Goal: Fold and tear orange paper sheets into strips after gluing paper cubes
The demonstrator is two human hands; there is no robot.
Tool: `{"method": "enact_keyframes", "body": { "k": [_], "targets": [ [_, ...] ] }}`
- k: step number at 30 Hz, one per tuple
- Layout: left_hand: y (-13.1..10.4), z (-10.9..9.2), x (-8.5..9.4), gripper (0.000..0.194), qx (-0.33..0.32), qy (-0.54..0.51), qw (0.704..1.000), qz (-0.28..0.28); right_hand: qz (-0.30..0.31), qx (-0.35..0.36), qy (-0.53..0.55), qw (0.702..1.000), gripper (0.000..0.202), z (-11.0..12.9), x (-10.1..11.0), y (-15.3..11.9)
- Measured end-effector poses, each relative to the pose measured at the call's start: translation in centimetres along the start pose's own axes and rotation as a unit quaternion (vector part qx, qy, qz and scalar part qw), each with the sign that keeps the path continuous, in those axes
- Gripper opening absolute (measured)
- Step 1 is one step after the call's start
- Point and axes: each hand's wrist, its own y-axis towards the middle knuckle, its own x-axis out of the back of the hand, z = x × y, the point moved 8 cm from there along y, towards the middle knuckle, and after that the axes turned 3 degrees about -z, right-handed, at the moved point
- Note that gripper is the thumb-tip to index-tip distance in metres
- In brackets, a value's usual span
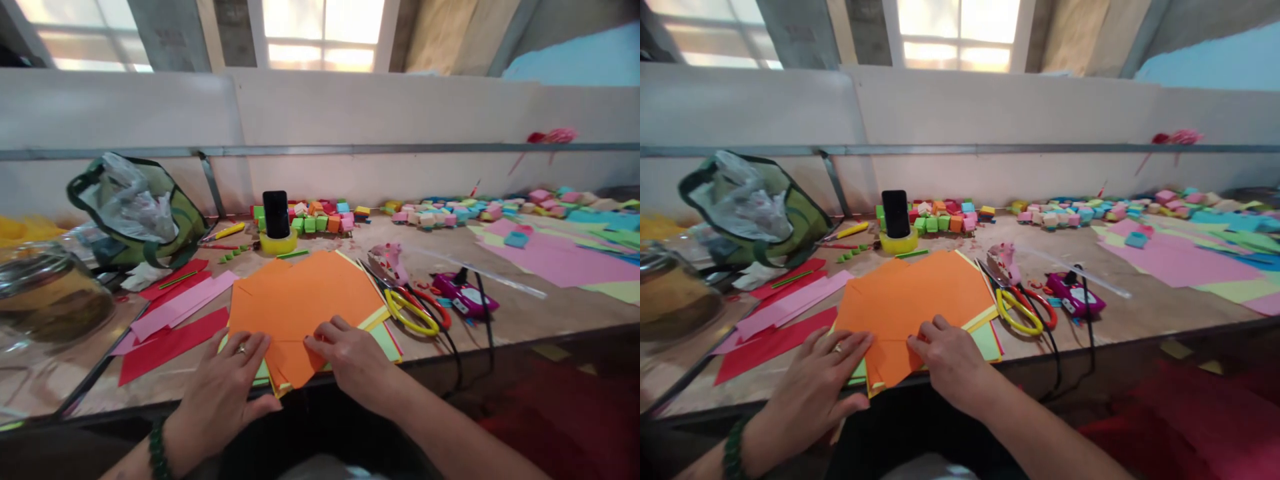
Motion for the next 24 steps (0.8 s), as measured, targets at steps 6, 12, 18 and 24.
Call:
{"method": "enact_keyframes", "body": {
  "k": [6, 12, 18, 24],
  "targets": [
    [-1.3, 0.5, 0.2, 0.05, 0.066, 0.037, 0.997, 0.002, 0.005, -0.016, 0.02, 1.0, 0.033, -0.2, -0.1, -0.1],
    [-1.9, 0.8, -0.2, 0.046, 0.092, 0.054, 0.994, -0.012, -0.022, -0.095, 0.043, 0.994, 0.032, -2.8, 0.2, -2.8],
    [-2.4, 1.3, -0.7, 0.043, 0.118, 0.076, 0.99, -0.006, -0.091, -0.138, 0.046, 0.985, 0.035, -4.2, 0.6, -5.8],
    [-2.8, 1.0, -0.8, 0.052, 0.127, 0.07, 0.989, -0.013, -0.149, -0.132, 0.033, 0.979, 0.035, -4.0, 0.6, -6.1]
  ]
}}
